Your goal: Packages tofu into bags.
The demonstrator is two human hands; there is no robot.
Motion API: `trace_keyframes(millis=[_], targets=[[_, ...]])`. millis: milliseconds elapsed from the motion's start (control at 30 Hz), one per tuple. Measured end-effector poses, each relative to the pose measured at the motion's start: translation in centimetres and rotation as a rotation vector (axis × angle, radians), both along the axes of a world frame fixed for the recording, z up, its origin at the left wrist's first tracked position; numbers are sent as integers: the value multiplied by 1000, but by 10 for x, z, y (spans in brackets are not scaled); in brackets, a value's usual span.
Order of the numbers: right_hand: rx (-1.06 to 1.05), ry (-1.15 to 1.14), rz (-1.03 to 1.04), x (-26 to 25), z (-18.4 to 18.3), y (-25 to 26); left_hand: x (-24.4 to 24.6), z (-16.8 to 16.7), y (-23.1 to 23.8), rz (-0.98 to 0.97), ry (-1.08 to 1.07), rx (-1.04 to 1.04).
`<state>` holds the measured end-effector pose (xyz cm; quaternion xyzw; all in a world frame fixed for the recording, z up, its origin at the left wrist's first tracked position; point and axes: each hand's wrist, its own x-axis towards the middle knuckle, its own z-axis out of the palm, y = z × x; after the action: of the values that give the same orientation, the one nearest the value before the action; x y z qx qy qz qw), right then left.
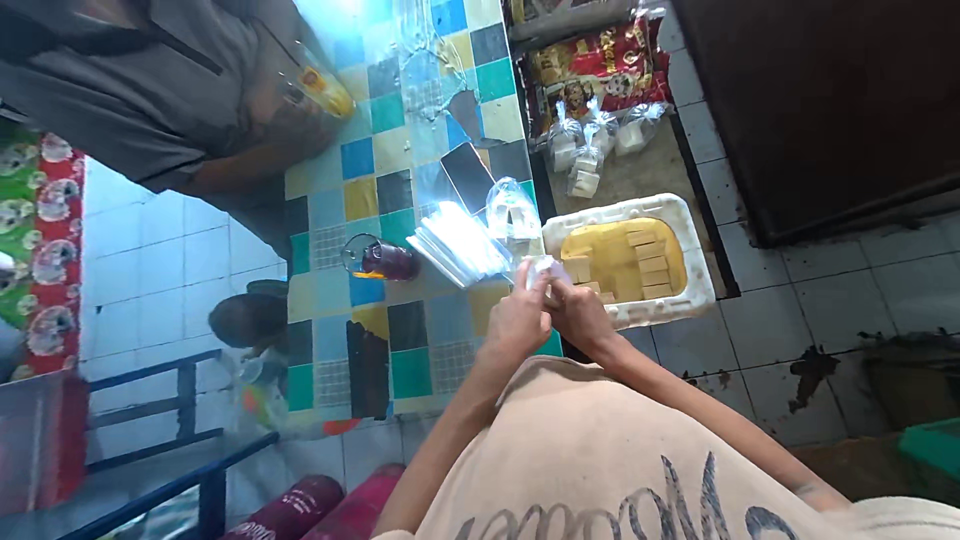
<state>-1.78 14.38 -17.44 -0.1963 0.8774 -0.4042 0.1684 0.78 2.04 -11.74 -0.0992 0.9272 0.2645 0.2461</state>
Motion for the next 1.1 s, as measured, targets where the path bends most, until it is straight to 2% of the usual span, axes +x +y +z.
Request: trace_keyframes(millis=[67, 133, 200, 300, 367, 433, 467, 533, 567, 633, 667, 733, 900, 1100], targets=[[-41, -73, -111, 0, 8, -4, 8, 3, 5, -92, 157, -11], [-160, -91, -246, 3, 11, -4, 24, -6, 5, -105, 478, 61], [-279, -207, -373, 5, 17, -3, 37, -17, 2, -51, 790, 151], [-615, -446, -515, 10, 20, -5, 57, -27, 4, 32, 961, 267], [-816, -599, -526, 14, 27, -8, 69, -33, 9, -5, 932, 427], [-905, -702, -515, 16, 31, -9, 80, -30, 9, -43, 885, 539], [-927, -721, -504, 17, 31, -8, 83, -27, 5, 11, 913, 534], [-935, -732, -474, 17, 32, -5, 86, -20, -4, 248, 963, 426], [-929, -735, -468, 18, 35, -4, 84, -13, -9, 375, 898, 408], [-918, -727, -418, 22, 38, -3, 78, -1, -19, 573, 637, 542], [-916, -727, -398, 25, 39, -3, 76, -1, -22, 623, 525, 645], [-920, -740, -359, 27, 41, -4, 77, -8, -25, 632, 436, 802], [-765, -644, -262, 33, 45, -1, 85, -13, -31, 705, 417, 1003], [-550, -504, -56, 34, 50, -5, 77, -10, -27, 1049, 364, 1279]])
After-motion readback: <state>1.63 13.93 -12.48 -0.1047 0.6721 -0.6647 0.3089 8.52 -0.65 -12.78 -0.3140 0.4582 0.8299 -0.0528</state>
